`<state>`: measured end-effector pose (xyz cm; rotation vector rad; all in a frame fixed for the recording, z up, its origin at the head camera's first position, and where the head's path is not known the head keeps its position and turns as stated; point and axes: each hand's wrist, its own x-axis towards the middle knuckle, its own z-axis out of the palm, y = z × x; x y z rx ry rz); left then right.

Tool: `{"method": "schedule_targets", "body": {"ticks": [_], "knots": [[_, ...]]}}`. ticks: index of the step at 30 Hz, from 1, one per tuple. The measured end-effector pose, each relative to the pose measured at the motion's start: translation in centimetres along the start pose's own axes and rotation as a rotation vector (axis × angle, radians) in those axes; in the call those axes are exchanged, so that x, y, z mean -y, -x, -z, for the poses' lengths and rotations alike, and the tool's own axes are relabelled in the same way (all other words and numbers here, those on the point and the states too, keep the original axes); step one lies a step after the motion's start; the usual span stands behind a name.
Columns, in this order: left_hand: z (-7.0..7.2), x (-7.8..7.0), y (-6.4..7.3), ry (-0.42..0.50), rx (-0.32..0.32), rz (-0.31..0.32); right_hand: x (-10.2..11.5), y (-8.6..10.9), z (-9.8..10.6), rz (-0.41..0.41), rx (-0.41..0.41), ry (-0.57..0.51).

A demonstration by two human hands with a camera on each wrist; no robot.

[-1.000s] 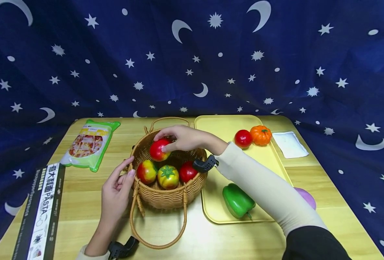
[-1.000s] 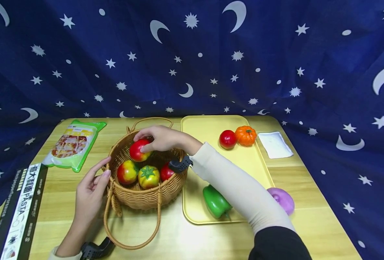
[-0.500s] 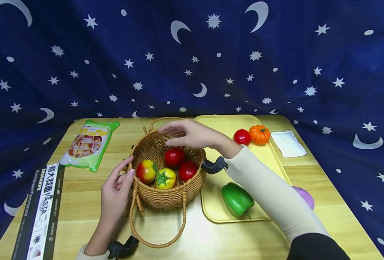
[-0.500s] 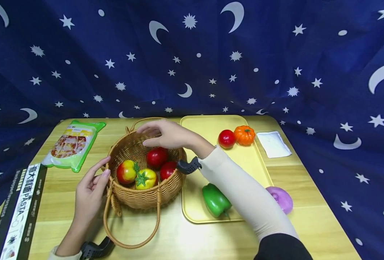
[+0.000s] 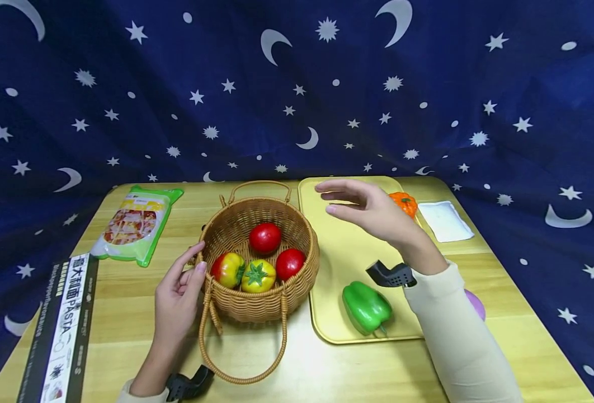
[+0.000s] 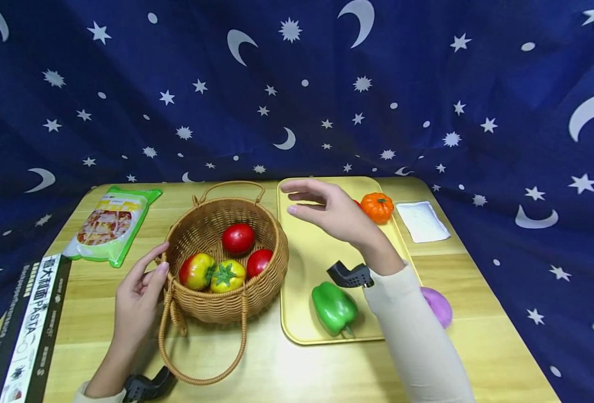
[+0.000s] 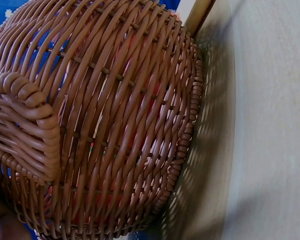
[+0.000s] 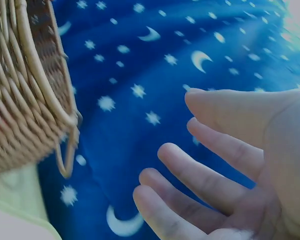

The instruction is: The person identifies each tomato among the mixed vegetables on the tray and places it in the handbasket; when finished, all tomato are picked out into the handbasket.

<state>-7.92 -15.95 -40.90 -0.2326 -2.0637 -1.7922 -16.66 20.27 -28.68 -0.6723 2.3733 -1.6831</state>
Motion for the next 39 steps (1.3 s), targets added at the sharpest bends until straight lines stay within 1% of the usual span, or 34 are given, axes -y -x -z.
{"method": "schedule_targets", "body": {"ticks": [2, 5, 8, 9, 13, 16, 19, 21, 24, 28, 30, 34, 39], "knots": [[0.0, 0.0, 0.0, -0.001, 0.0, 0.001, -0.4, 1.2, 1.0, 0.002, -0.077, -0.002], [0.0, -0.1, 0.0, -0.002, -0.002, 0.0, -1.0, 2.7, 2.4, 0.037, -0.199, -0.009], [0.0, -0.2, 0.0, -0.002, -0.003, -0.001, -1.9, 3.7, 3.7, 0.068, -0.323, -0.038], [0.0, -0.2, 0.0, -0.003, -0.004, -0.002, -2.3, 3.9, 4.0, 0.066, -0.36, -0.057], [0.0, -0.2, 0.0, -0.001, -0.001, -0.006, -4.5, 4.4, 5.2, -0.001, -0.491, -0.152], [0.0, -0.1, 0.1, 0.002, 0.006, -0.011, -6.3, 4.6, 5.8, -0.047, -0.564, -0.228], [0.1, 0.1, 0.2, -0.002, 0.008, -0.01, -7.8, 4.4, 6.3, -0.074, -0.627, -0.245], [0.1, 0.2, 0.2, -0.007, 0.006, -0.007, -8.6, 4.1, 6.4, -0.1, -0.653, -0.228], [0.1, 0.1, 0.2, -0.01, 0.006, -0.002, -9.7, 3.8, 6.4, -0.141, -0.675, -0.173], [0.1, 0.1, 0.2, -0.008, 0.009, -0.002, -10.9, 3.5, 6.1, -0.141, -0.686, -0.159], [0.0, 0.0, 0.2, -0.009, 0.009, -0.001, -11.5, 3.5, 5.9, -0.135, -0.684, -0.14], [0.0, 0.0, 0.2, -0.017, 0.005, 0.005, -12.5, 3.4, 5.6, -0.147, -0.67, -0.059], [0.1, 0.1, 0.2, -0.021, 0.008, 0.007, -13.6, 3.2, 5.0, -0.157, -0.626, 0.012]]}}
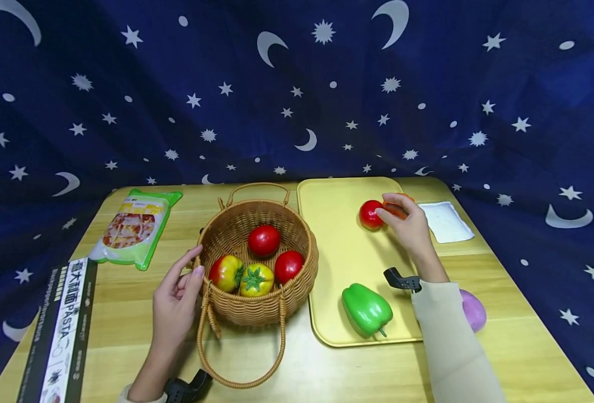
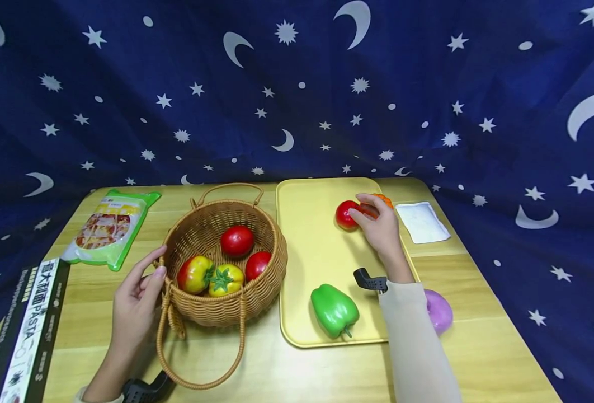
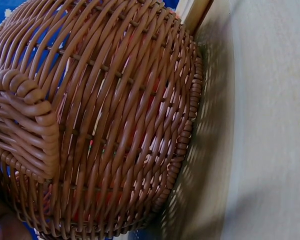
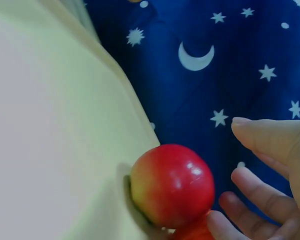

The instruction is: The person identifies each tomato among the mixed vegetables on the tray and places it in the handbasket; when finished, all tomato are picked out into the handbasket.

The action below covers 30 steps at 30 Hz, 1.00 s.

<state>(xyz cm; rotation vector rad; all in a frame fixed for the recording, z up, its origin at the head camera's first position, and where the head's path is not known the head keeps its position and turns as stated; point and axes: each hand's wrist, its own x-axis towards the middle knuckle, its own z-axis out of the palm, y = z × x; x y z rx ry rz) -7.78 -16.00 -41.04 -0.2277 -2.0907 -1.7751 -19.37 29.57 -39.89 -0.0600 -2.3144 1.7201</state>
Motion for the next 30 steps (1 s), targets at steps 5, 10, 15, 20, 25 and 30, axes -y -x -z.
{"method": "schedule_targets", "body": {"ticks": [5, 10, 15, 20, 25, 30], "knots": [[0.1, 0.1, 0.0, -0.002, 0.001, 0.004, -1.0, -0.2, -0.3, 0.009, 0.03, 0.069], [0.1, 0.0, 0.0, 0.004, -0.001, 0.008, -1.9, -0.6, -1.0, 0.001, 0.042, 0.112], [0.0, -0.2, -0.1, 0.012, 0.003, 0.006, -2.4, -0.7, -1.4, 0.03, 0.04, 0.148], [0.0, -0.2, -0.1, 0.014, 0.003, 0.01, -2.9, -0.6, -1.6, 0.079, 0.073, 0.224], [0.0, -0.2, -0.1, 0.013, 0.004, 0.007, -3.7, -0.6, -2.1, 0.058, 0.09, 0.206], [0.0, -0.2, 0.0, 0.005, -0.002, 0.012, -3.8, -0.5, -2.5, 0.031, 0.082, 0.145]]}}
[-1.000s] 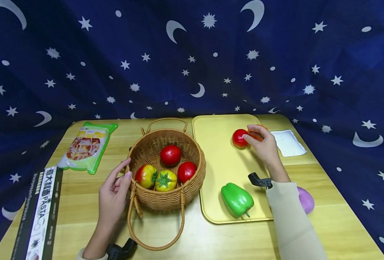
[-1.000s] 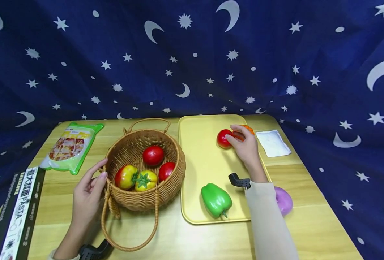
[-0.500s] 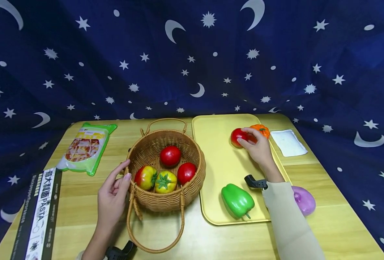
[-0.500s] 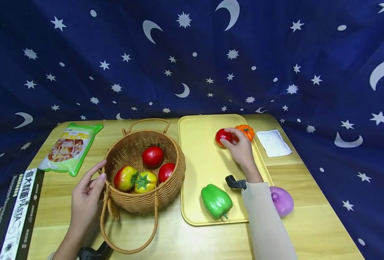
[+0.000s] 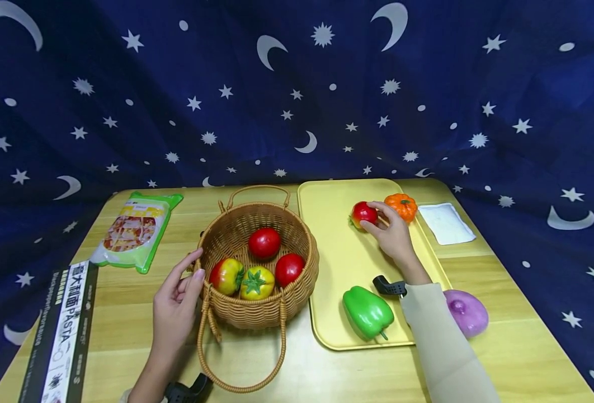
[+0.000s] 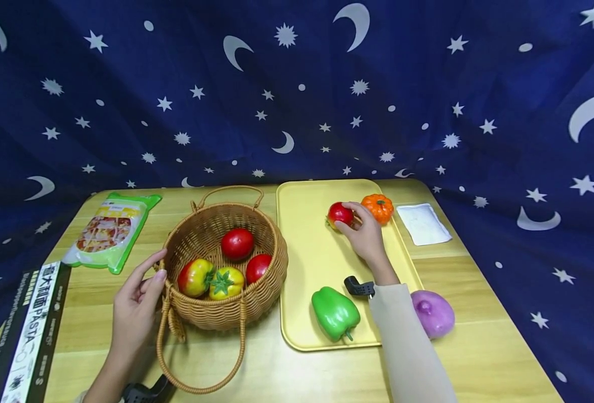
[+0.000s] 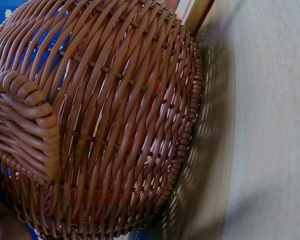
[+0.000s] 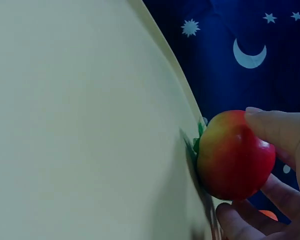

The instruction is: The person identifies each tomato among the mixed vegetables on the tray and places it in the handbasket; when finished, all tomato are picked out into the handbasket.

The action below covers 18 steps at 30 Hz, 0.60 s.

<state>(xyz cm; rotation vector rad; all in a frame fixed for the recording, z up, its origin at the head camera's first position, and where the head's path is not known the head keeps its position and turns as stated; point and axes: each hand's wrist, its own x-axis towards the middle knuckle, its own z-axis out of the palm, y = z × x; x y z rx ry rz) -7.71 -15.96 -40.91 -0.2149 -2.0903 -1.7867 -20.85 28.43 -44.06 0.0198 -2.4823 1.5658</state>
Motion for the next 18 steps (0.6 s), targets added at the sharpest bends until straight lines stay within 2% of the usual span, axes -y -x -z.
{"method": "schedule_targets", "body": {"ticks": [18], "knots": [[0.02, 0.1, 0.09, 0.0, -0.001, 0.006, 0.44, 0.31, -0.37, -0.044, -0.034, -0.004]]}}
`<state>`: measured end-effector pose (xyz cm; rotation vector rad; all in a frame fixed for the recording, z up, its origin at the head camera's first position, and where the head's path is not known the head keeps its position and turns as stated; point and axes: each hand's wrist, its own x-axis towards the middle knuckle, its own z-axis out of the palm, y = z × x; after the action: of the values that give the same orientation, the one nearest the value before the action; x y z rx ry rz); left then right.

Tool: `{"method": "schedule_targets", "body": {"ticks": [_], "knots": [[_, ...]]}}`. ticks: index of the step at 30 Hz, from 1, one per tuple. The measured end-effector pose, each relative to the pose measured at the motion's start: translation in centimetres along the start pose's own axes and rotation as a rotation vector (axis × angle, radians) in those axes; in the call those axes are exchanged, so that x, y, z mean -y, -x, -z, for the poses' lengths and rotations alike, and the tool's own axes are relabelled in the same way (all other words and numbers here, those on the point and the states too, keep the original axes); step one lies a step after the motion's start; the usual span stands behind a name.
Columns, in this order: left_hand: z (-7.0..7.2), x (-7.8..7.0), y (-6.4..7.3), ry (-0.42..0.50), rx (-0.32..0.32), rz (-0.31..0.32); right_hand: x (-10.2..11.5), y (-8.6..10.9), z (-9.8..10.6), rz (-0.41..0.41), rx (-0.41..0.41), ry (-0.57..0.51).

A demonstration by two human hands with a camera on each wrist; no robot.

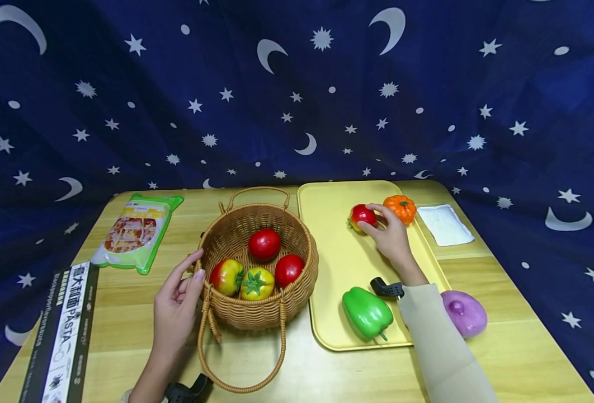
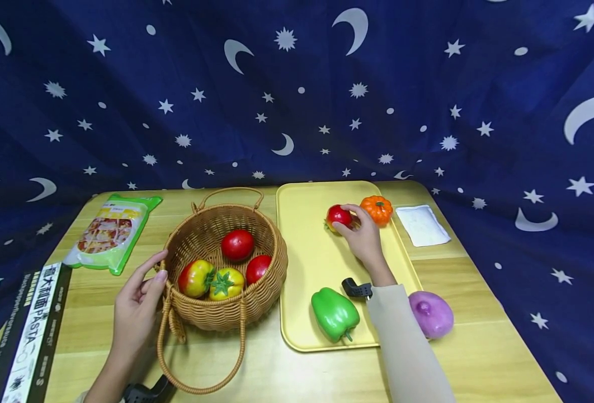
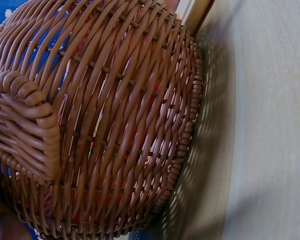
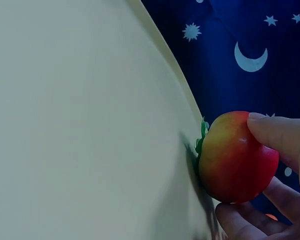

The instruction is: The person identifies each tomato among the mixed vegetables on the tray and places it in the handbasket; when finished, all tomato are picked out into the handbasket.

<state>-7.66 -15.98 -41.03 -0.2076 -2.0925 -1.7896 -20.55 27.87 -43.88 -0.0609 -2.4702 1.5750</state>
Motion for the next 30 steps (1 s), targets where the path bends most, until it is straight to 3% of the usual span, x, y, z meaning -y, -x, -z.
{"method": "schedule_targets", "body": {"ticks": [10, 30], "knots": [[-0.1, 0.0, -0.1, 0.012, 0.005, -0.011, 2.1, 0.3, 0.9, -0.007, -0.013, -0.045], [0.0, -0.1, 0.0, -0.013, -0.002, 0.004, 8.9, 2.2, 2.0, 0.083, 0.084, -0.133]]}}
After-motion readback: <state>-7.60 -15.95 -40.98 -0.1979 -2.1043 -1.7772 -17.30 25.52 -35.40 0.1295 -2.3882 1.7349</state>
